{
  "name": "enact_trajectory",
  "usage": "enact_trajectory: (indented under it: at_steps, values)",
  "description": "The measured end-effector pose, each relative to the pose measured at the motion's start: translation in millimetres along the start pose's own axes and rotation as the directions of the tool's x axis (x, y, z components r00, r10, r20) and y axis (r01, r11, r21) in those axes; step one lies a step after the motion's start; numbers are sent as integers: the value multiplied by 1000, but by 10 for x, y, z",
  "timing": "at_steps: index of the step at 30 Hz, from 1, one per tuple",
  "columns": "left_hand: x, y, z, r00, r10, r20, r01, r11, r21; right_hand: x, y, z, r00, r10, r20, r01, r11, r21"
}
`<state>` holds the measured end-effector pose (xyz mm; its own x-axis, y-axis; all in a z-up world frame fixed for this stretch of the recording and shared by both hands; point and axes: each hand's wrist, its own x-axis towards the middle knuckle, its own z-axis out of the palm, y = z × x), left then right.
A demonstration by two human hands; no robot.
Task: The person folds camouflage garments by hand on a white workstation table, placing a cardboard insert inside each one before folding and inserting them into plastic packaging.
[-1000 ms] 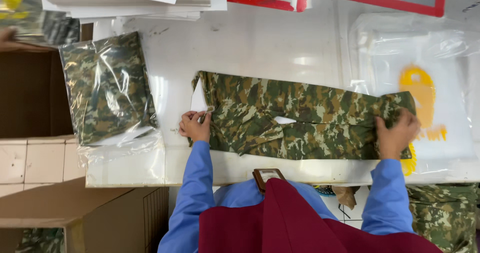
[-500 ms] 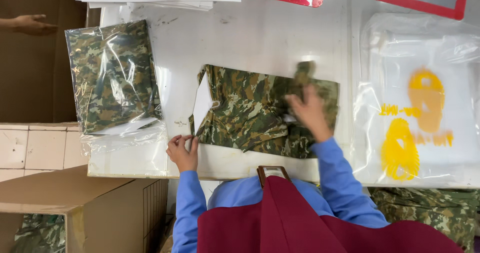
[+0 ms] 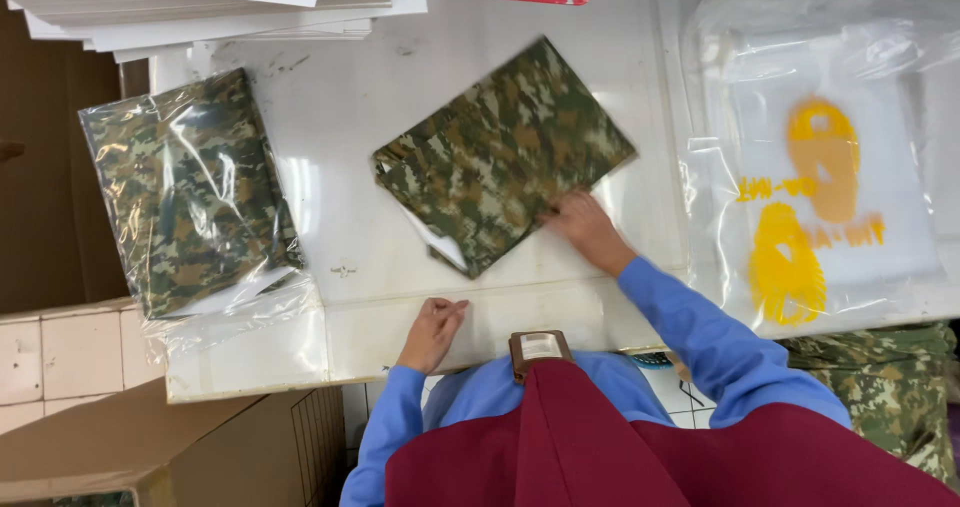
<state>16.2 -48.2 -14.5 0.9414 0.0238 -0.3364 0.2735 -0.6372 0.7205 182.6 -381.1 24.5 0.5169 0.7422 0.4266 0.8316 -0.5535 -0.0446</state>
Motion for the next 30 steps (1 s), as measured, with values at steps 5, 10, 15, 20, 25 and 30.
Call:
enact_trajectory:
  at_steps: [5,10,15,20,25,30]
  values:
    - [740,387,-434,986,48,-162,-52,998,-22,-313,800,-257,470,870,152,-871,429,238]
    - [1814,1127,-713,935,121,-333,-92,991,100,-4,304,-5,467,862,198,-867,403,292]
    - [1884,1164,-406,933,85,-349,-5,974,225,-55,-12,54,438,893,101,-873,396,283]
    - [1188,755,-136,910,-16,-415,57,994,89,-577,-304,20,525,831,184,-801,410,436]
    - [365,318,113,942,-99,-320,135,986,93,-1324,226,-534,529,817,230,-794,381,474]
    - [-137,269,195,951,-293,-103,291,956,-34,-2057,1049,-1347,104,974,200,-981,134,-139]
